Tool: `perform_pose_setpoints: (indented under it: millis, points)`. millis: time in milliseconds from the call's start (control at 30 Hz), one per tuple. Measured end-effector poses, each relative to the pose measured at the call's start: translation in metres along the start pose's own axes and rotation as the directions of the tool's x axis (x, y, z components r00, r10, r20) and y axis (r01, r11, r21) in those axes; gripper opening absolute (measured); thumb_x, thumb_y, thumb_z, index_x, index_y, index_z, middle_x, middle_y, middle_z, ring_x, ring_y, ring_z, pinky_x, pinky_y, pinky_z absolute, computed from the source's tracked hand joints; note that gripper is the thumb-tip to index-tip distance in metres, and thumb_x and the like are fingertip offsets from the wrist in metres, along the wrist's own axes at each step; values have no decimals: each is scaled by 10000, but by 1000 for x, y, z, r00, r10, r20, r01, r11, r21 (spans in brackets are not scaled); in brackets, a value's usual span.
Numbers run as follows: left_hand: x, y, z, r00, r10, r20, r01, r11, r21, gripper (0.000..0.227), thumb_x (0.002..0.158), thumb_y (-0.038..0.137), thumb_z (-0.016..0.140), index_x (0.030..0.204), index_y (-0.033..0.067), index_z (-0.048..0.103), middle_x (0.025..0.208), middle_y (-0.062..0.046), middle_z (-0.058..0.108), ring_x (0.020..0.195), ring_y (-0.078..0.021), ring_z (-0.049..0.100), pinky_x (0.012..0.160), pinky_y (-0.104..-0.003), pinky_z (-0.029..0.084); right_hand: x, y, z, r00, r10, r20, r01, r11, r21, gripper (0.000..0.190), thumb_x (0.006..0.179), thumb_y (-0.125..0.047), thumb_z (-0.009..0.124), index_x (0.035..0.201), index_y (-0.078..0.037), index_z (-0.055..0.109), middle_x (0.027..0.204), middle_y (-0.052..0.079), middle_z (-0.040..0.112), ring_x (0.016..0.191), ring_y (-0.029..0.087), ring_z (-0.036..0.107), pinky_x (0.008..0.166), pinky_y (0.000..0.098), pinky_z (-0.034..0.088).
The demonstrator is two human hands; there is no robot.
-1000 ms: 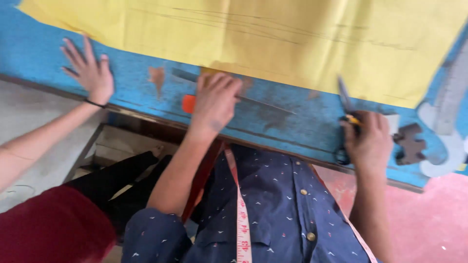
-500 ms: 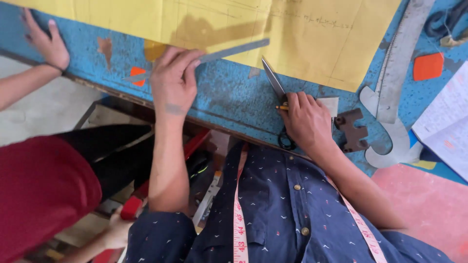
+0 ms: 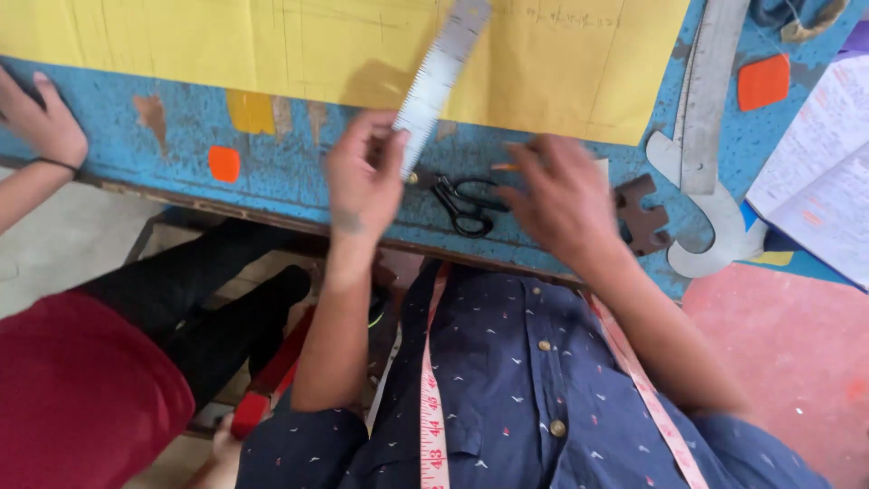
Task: The person uses a metal ruler and a pencil to draw straight lines and measurements on a large sheet of yellow paper. They repeatedly reposition the ruler to create a grid-like pattern and occasionally reference a notebook on the table.
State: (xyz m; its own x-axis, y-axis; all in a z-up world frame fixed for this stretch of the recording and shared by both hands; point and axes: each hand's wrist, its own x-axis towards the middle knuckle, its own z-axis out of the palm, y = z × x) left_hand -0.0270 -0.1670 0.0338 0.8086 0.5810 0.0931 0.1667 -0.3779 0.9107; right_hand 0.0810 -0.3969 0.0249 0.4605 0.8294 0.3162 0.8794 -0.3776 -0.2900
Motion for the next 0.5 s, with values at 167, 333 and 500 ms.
perform_pose_setpoints:
  millis: [167, 333, 500]
  points:
    - [6, -2, 65, 983, -58, 171, 94, 974, -206, 160, 933, 109, 719, 1089, 85, 689, 879, -158, 743, 787, -332, 769, 661, -436, 622, -52, 29, -12, 977, 212, 12, -200, 937, -286, 611, 709, -325, 929, 1229, -104, 696, 1123, 111, 544, 941, 340, 606, 753, 449, 529]
    - [18, -12, 127, 972, -66, 223, 117, 967, -225, 173, 891, 194, 721, 1037, 139, 644, 796, -63, 734, 671, -240, 774, 623, -372, 618, -68, 34, 8, 974, 225, -12, -224, 957, -182, 379, 778, -310, 876, 1029, -110, 674, 1042, 113, 553, 920, 367, 630, 757, 454, 518]
    - [24, 4, 154, 976, -125, 181, 141, 987, -78, 115, 877, 209, 693, 931, 158, 605, 768, 14, 710, 654, -152, 692, 642, -327, 577, -63, 21, -13, 961, 190, 200, -161, 975, -156, 325, 979, -358, 708, 1039, -63, 583, 1102, 155, 562, 914, 363, 549, 725, 472, 487]
